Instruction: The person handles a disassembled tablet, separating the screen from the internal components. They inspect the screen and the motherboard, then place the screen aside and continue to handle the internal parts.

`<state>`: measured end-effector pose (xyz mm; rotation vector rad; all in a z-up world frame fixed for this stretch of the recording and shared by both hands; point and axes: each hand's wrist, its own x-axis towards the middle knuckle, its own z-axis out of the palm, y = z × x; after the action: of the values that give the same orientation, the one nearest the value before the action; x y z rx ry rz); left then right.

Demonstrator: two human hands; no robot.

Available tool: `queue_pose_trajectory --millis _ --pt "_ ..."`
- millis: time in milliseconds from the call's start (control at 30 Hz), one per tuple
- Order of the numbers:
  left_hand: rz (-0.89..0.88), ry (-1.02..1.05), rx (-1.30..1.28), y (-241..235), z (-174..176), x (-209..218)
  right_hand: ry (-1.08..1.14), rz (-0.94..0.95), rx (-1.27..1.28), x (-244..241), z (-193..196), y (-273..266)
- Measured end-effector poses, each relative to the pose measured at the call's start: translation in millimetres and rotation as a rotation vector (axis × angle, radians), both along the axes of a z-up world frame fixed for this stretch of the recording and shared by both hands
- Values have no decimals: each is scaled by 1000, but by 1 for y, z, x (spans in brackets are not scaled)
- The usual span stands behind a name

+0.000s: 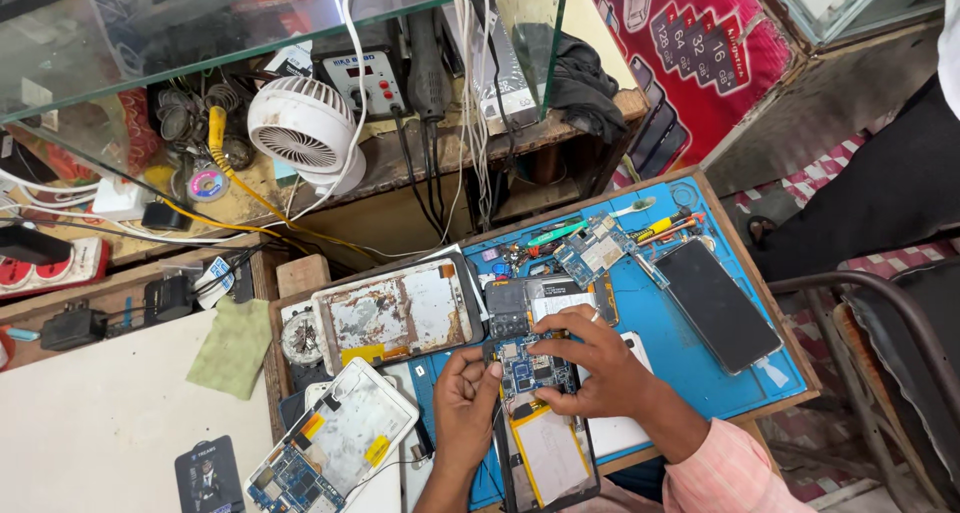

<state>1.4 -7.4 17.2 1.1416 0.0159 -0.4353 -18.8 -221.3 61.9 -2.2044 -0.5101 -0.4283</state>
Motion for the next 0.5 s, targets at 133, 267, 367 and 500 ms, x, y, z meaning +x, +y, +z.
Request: queue_pose_trajectory --millis 133,267,367,500 --pt "2 -2 -12 -2 0 3 26 0 27 0 0 0" --pt "-4 -9 8 1 -2 0 -9 -1 9 -2 -2 -1" --pt "-3 4 0 -1 1 1 -20 8 28 -1 0 -1" --pt "-4 -5 -20 -3 11 2 -29 10 26 -2 1 -1"
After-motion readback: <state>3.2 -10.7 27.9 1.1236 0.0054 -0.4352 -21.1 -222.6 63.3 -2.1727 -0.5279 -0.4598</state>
